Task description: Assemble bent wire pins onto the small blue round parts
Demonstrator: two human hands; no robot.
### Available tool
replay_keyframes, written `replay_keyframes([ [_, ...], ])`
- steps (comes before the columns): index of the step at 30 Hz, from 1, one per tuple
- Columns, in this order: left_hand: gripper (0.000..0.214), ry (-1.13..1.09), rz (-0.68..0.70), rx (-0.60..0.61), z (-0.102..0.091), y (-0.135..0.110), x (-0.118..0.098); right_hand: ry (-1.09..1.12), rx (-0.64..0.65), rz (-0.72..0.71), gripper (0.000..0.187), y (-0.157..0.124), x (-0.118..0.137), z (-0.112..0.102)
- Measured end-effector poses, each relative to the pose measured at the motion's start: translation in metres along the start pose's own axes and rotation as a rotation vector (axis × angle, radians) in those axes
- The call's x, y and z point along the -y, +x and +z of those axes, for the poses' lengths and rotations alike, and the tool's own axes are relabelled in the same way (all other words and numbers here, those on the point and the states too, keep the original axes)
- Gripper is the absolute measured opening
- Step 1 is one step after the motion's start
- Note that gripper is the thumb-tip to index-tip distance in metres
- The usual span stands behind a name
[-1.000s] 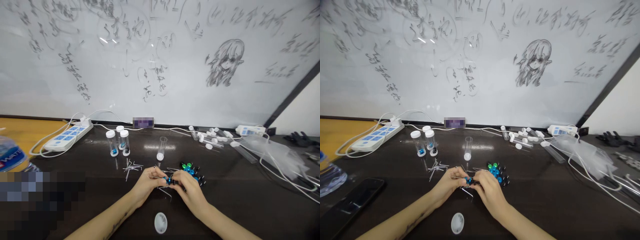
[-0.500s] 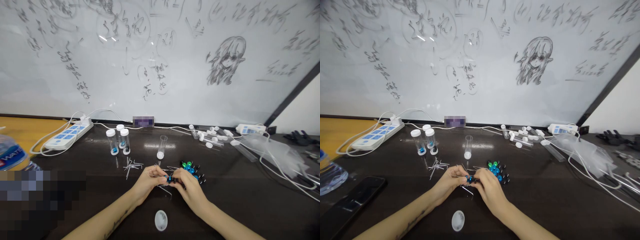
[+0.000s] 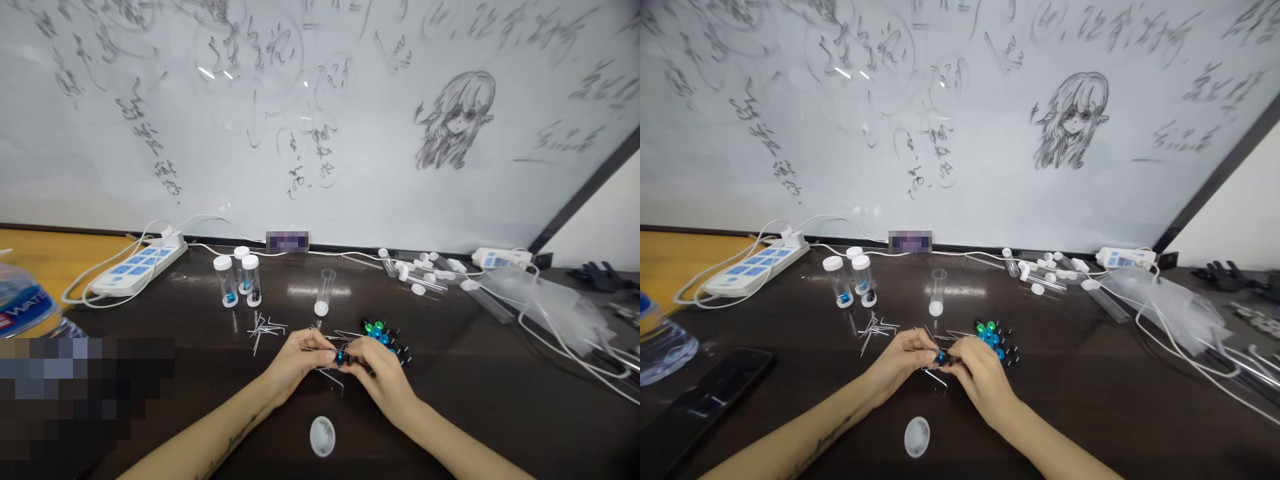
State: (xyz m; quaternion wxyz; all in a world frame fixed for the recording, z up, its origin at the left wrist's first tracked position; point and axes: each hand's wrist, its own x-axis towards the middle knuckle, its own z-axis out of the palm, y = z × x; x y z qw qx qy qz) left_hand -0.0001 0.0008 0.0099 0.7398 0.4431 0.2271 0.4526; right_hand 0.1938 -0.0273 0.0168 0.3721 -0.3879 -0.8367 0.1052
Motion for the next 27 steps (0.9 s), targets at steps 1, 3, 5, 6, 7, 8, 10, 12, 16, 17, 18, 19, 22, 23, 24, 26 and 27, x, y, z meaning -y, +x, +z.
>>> replay_keyframes([
  [1, 0.008, -0.002, -0.004, 0.002, 0.0001, -0.0003, -0.0004, -0.003, 0.014, 0.025, 0.01, 0.0001, 0.0, -0.0003],
  [3, 0.009, -0.001, -0.022, 0.017, 0.0007, -0.0007, -0.0013, 0.009, 0.074, 0.1, 0.021, 0.0008, 0.0009, -0.0007],
  [5, 0.011, 0.02, -0.029, 0.022, 0.0011, -0.0007, -0.0018, 0.053, 0.154, 0.163, 0.034, 0.0018, 0.0024, -0.0007],
  [6, 0.012, 0.027, -0.027, 0.019, 0.001, -0.0005, -0.0017, 0.067, 0.178, 0.181, 0.037, 0.0022, 0.0032, -0.0007],
  [7, 0.013, 0.028, -0.021, 0.015, 0.0008, -0.0002, -0.0014, 0.068, 0.184, 0.189, 0.039, 0.0026, 0.004, -0.0007],
  [8, 0.013, 0.022, -0.014, 0.01, 0.0004, 0.0001, -0.0008, 0.054, 0.173, 0.189, 0.036, 0.0028, 0.0048, -0.0007],
  [10, 0.012, 0.003, 0.0, 0.002, -0.0007, 0.0005, 0.0007, 0.002, 0.117, 0.158, 0.022, 0.0032, 0.0057, -0.0012],
  [12, 0.011, -0.005, 0.008, -0.003, -0.0017, 0.0006, 0.0019, -0.02, 0.058, 0.086, 0.01, 0.0034, 0.0059, -0.0019],
  [16, 0.011, 0.003, -0.004, -0.008, -0.0013, -0.0005, 0.0019, -0.008, 0.041, 0.076, 0.013, 0.0044, 0.005, -0.0031],
  [17, 0.012, 0.006, -0.007, -0.004, -0.0008, -0.0008, 0.0015, -0.003, 0.067, 0.107, 0.018, 0.0048, 0.0048, -0.0031],
  [18, 0.012, 0.011, -0.01, 0.001, -0.0002, -0.001, 0.0009, 0.005, 0.096, 0.135, 0.024, 0.0052, 0.0047, -0.0029],
  [19, 0.012, 0.015, -0.01, 0.004, 0.0003, -0.0011, 0.0003, 0.014, 0.116, 0.152, 0.028, 0.0055, 0.0047, -0.0026],
  [22, 0.011, 0.017, 0.006, -0.001, 0.0014, -0.001, -0.0012, 0.023, 0.085, 0.145, 0.022, 0.0054, 0.0048, -0.0017],
  [23, 0.01, 0.011, 0.011, -0.006, 0.0015, -0.0009, -0.0016, 0.017, 0.055, 0.127, 0.016, 0.005, 0.0047, -0.0016],
  [24, 0.01, 0.006, 0.012, -0.007, 0.0017, -0.0008, -0.0018, 0.01, 0.031, 0.106, 0.011, 0.0045, 0.0044, -0.0016],
  [26, 0.01, 0.0, 0.004, -0.004, 0.0019, -0.0008, -0.0022, 0.002, 0.019, 0.091, 0.011, 0.0036, 0.0036, -0.0021],
  [27, 0.01, -0.003, -0.001, -0.001, 0.0021, -0.0009, -0.0023, 0.001, 0.034, 0.106, 0.013, 0.0033, 0.0031, -0.0024],
])
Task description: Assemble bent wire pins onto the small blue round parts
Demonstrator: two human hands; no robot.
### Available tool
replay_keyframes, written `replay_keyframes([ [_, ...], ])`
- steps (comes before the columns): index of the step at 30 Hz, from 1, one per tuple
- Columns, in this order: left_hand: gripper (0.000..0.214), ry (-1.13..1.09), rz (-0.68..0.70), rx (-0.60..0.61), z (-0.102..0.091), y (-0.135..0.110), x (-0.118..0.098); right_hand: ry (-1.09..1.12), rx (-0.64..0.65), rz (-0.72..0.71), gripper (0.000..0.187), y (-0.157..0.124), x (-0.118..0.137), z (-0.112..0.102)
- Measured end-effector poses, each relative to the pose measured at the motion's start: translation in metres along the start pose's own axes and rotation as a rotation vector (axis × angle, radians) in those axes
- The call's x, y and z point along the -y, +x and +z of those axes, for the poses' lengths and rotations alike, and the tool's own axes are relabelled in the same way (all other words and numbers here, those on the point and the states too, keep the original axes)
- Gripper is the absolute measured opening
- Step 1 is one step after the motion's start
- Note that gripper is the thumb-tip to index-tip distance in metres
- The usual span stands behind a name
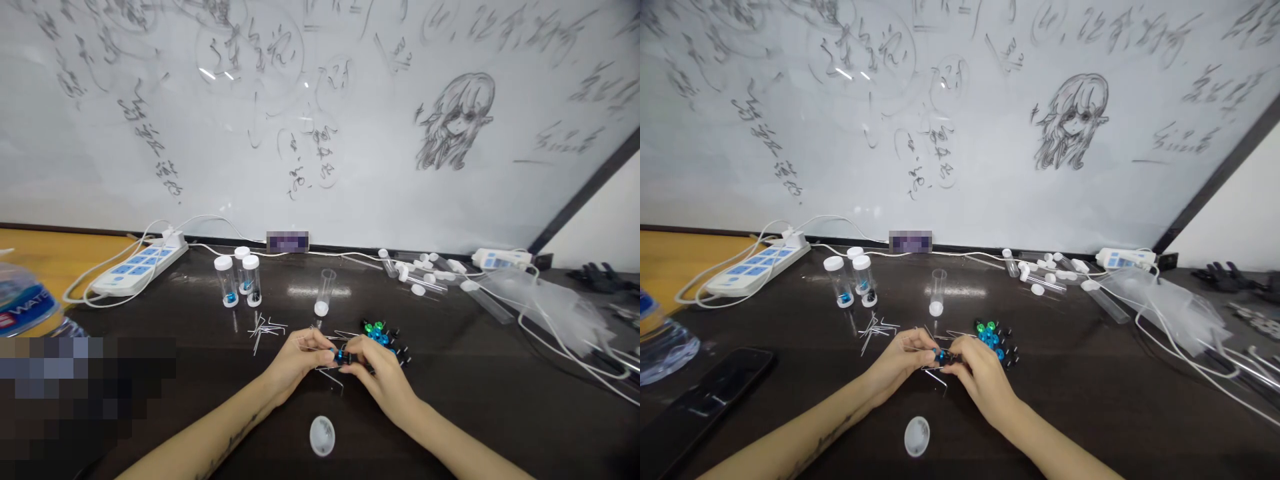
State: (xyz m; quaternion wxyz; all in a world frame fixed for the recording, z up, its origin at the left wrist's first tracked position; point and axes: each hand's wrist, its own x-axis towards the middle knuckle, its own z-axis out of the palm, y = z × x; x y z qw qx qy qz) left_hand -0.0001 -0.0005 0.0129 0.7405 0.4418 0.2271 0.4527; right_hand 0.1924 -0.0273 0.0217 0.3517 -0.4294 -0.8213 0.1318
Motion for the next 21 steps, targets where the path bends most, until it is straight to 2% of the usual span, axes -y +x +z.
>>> replay_keyframes([
  [4, 0.012, 0.02, -0.011, 0.018, 0.0004, 0.0, 0.0001, 0.044, 0.119, 0.064, 0.035, 0.0004, -0.0009, -0.0003],
  [5, 0.012, 0.022, -0.006, 0.015, 0.0003, 0.0002, 0.0004, 0.052, 0.116, 0.063, 0.034, 0.0007, -0.0006, -0.0001],
  [9, 0.013, 0.001, 0.005, -0.004, -0.001, 0.001, 0.0015, 0.037, 0.004, -0.011, 0.01, 0.0014, 0.0016, 0.0003],
  [11, 0.013, -0.002, -0.006, -0.004, -0.0012, 0.0008, 0.0018, 0.039, 0.009, -0.033, 0.009, 0.0012, 0.0019, 0.0],
  [17, 0.015, 0.032, -0.019, 0.008, 0.0004, -0.0002, 0.0006, 0.037, 0.155, 0.068, 0.041, 0.0, -0.0028, 0.0009],
  [21, 0.016, 0.047, -0.022, -0.006, 0.0006, 0.0001, 0.0004, 0.111, 0.169, 0.089, 0.047, 0.0003, -0.0059, 0.0035],
])
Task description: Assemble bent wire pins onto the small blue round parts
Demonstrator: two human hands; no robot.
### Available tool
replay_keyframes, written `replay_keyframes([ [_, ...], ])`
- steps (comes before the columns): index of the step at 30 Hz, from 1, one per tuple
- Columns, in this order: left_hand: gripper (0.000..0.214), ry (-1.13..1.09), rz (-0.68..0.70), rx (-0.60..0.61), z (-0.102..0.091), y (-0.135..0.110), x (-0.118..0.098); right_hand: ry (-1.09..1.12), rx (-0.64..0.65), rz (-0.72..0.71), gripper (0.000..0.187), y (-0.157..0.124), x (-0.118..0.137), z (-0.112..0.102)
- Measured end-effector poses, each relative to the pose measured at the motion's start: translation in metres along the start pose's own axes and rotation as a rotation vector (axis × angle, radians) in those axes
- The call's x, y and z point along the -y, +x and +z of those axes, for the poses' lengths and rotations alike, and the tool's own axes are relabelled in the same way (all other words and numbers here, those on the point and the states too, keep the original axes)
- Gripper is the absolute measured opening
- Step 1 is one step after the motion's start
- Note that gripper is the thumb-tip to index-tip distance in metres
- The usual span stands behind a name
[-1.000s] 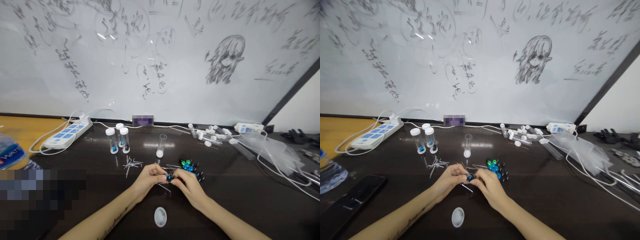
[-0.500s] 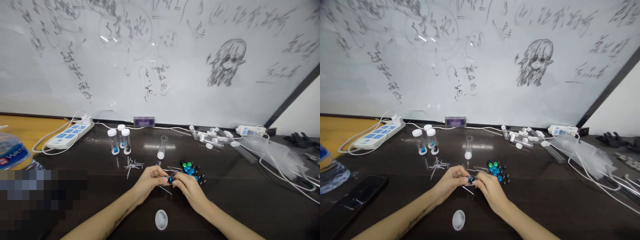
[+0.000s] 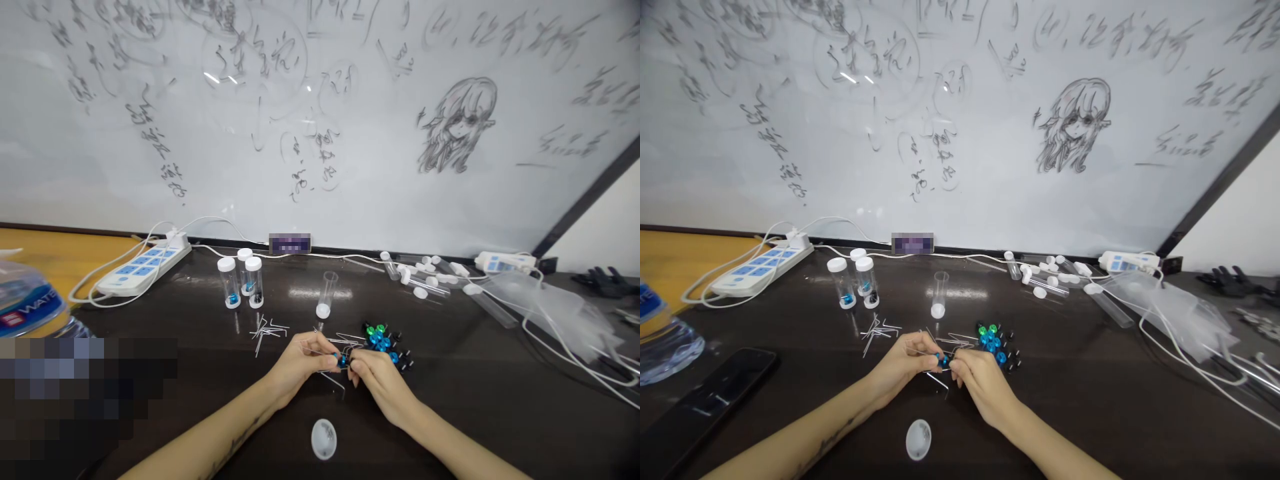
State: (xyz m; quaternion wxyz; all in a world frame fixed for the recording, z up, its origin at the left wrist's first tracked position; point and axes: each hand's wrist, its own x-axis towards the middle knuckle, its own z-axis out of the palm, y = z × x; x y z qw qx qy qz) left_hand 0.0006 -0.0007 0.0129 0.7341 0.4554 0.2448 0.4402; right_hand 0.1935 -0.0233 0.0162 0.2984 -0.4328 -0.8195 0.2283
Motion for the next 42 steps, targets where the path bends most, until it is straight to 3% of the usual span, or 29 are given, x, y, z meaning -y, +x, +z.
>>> replay_keyframes([
  [4, 0.021, -0.022, 0.017, -0.027, -0.001, 0.001, 0.0, 0.006, -0.051, 0.015, 0.034, 0.001, 0.002, 0.0],
  [7, 0.018, -0.037, 0.028, -0.034, -0.001, 0.001, 0.001, -0.052, -0.149, -0.042, 0.015, 0.001, 0.004, -0.002],
  [9, 0.014, -0.044, 0.027, -0.025, -0.001, 0.001, 0.001, -0.071, -0.173, -0.084, 0.012, 0.0, 0.005, -0.002],
  [15, 0.017, -0.034, -0.003, -0.021, 0.0, 0.001, 0.001, -0.065, -0.079, -0.017, 0.033, 0.001, 0.009, -0.001],
  [23, 0.015, -0.056, 0.018, -0.028, -0.001, 0.001, 0.0, -0.139, -0.163, -0.129, 0.006, -0.001, 0.009, -0.001],
  [25, 0.015, -0.049, 0.014, -0.024, -0.001, 0.001, 0.0, -0.123, -0.139, -0.084, 0.009, -0.002, 0.008, -0.001],
  [30, 0.015, -0.029, 0.0, -0.001, -0.001, 0.001, 0.001, -0.067, -0.022, 0.008, 0.038, 0.0, 0.006, 0.001],
  [32, 0.014, -0.034, 0.003, 0.0, -0.001, 0.0, 0.001, -0.099, -0.033, -0.001, 0.036, 0.0, 0.006, 0.001],
  [37, 0.013, -0.056, 0.028, -0.01, -0.002, 0.0, 0.001, -0.184, -0.121, -0.105, 0.009, 0.0, 0.007, -0.002],
  [40, 0.013, -0.058, 0.032, -0.001, -0.002, 0.001, 0.001, -0.163, -0.125, -0.086, 0.011, -0.001, 0.007, -0.002],
  [42, 0.014, -0.045, 0.023, 0.009, -0.001, 0.001, 0.002, -0.122, -0.082, -0.041, 0.024, -0.001, 0.006, -0.001],
])
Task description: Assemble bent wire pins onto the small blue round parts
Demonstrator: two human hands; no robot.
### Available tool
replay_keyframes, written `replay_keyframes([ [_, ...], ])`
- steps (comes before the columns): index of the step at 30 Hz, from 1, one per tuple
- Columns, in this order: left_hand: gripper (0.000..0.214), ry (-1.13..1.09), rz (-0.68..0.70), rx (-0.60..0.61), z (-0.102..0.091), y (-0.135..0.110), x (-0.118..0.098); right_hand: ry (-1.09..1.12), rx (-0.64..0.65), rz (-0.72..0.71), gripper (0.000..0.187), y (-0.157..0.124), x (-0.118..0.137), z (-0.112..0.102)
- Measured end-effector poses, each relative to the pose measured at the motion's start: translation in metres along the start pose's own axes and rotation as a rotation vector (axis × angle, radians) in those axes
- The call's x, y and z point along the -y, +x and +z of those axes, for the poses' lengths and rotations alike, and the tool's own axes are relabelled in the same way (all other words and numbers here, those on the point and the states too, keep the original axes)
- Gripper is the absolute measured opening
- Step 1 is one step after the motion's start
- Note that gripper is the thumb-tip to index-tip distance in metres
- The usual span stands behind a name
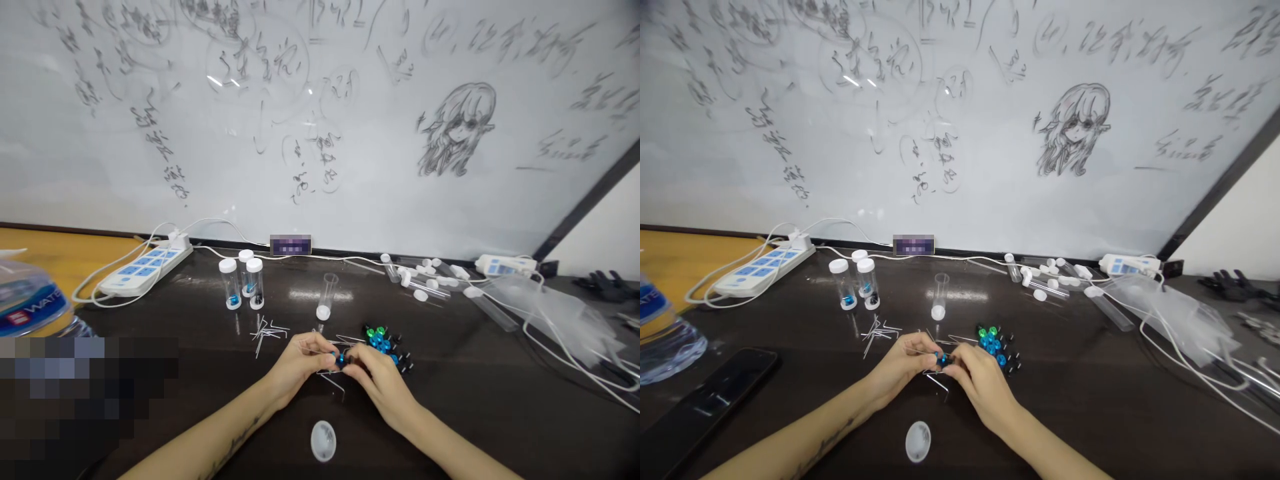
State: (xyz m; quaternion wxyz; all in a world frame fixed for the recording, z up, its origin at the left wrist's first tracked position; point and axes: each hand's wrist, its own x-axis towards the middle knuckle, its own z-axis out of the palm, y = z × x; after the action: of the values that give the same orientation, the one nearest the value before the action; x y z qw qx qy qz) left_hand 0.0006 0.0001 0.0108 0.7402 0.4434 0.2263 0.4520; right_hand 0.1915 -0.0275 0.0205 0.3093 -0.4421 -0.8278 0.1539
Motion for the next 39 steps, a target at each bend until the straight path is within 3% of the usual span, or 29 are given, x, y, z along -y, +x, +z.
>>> replay_keyframes([
  [2, 0.015, 0.018, -0.013, 0.004, 0.0002, -0.0001, 0.0004, 0.046, 0.051, 0.023, 0.038, 0.0001, -0.0008, 0.0009],
  [4, 0.015, 0.021, -0.019, -0.003, 0.0, 0.0, 0.0005, 0.052, 0.058, 0.031, 0.039, 0.0006, -0.001, 0.0014],
  [8, 0.013, -0.021, 0.003, -0.015, -0.0013, 0.0004, -0.0004, -0.014, -0.027, -0.005, 0.011, 0.0012, 0.0007, 0.0009],
  [11, 0.012, -0.024, 0.006, -0.007, -0.0016, 0.0005, -0.0012, -0.003, -0.059, -0.04, 0.004, 0.0009, 0.0014, -0.0001],
  [17, 0.014, -0.009, -0.018, 0.007, -0.0003, -0.0002, -0.0009, 0.07, 0.036, 0.042, 0.035, 0.0014, -0.0005, 0.0005],
  [22, 0.012, -0.033, 0.001, -0.006, -0.0017, -0.0002, -0.0002, 0.049, -0.074, -0.014, 0.005, 0.0016, 0.0026, 0.0005],
  [25, 0.012, -0.026, -0.006, -0.002, -0.0018, -0.0002, -0.0004, 0.07, -0.049, 0.002, 0.009, 0.0016, 0.0032, -0.0003],
  [29, 0.014, 0.007, -0.019, 0.006, -0.0011, 0.0004, -0.0008, 0.133, 0.048, 0.052, 0.035, 0.0028, 0.0021, 0.0003],
  [34, 0.012, -0.023, 0.0, -0.003, -0.002, 0.0018, -0.0008, 0.081, -0.048, 0.025, 0.005, 0.0017, 0.0021, 0.0011],
  [39, 0.013, -0.017, -0.014, 0.003, -0.0021, 0.0001, -0.0005, 0.099, -0.021, 0.053, 0.017, 0.0003, 0.0003, 0.0009],
])
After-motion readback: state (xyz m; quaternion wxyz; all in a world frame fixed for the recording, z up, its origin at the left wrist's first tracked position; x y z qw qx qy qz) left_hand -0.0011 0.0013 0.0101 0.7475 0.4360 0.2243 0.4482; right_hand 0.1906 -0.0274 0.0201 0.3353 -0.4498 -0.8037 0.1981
